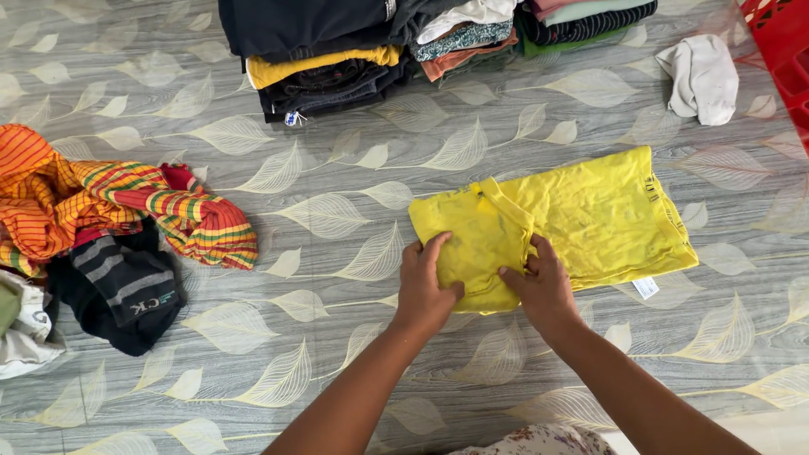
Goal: The person folds multiple garments on a table, including a dark t-shirt, black shorts, a yellow t-shirt, a white t-shirt, denim shorts, and a striped shirt. Each item is smoothed, folded, and stacked into separate piles.
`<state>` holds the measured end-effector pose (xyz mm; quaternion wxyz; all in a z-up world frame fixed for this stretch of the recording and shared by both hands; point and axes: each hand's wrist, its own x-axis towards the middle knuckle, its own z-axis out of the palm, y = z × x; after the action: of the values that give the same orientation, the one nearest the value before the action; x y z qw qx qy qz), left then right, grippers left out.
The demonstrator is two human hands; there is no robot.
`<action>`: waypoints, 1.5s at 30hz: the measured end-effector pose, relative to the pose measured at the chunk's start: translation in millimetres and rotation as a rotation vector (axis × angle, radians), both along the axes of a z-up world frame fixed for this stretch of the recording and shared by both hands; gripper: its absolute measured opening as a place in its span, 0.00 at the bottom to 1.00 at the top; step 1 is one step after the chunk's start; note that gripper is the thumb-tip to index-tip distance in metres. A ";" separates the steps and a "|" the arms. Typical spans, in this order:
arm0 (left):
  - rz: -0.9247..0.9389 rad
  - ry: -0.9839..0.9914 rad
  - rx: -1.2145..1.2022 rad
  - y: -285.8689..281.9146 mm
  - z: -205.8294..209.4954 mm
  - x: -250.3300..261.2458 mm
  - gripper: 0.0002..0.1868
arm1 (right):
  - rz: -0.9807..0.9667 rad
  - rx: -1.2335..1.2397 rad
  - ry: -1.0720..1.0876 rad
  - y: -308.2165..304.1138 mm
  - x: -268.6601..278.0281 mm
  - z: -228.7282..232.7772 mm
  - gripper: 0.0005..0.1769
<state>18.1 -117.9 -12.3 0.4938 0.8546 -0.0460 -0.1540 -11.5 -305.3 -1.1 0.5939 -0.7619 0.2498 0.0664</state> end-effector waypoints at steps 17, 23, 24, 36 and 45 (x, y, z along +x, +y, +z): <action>-0.082 -0.020 -0.022 -0.8 -4.6 9.9 0.70 | 0.479 -0.798 -0.170 25.1 -3.0 -30.2 0.46; -0.068 0.053 -0.018 2.3 -2.1 11.1 0.67 | 0.231 -0.782 -0.265 17.9 -4.3 -23.9 0.37; -0.066 0.050 -0.031 2.8 -1.1 10.8 0.67 | 0.129 -0.694 -0.207 16.8 -3.5 -22.3 0.39; -0.008 0.107 -0.024 -1.4 10.3 2.3 0.63 | 0.060 -0.406 -0.260 22.1 12.0 41.0 0.31; -0.144 -0.136 0.305 -20.2 5.8 -9.7 0.51 | 0.157 -0.672 -0.150 -17.3 4.4 8.3 0.30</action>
<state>8.4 -138.1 -6.5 0.3417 0.9226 -0.1164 -0.1362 -7.1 -322.6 7.2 0.3200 -0.9343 0.1542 -0.0303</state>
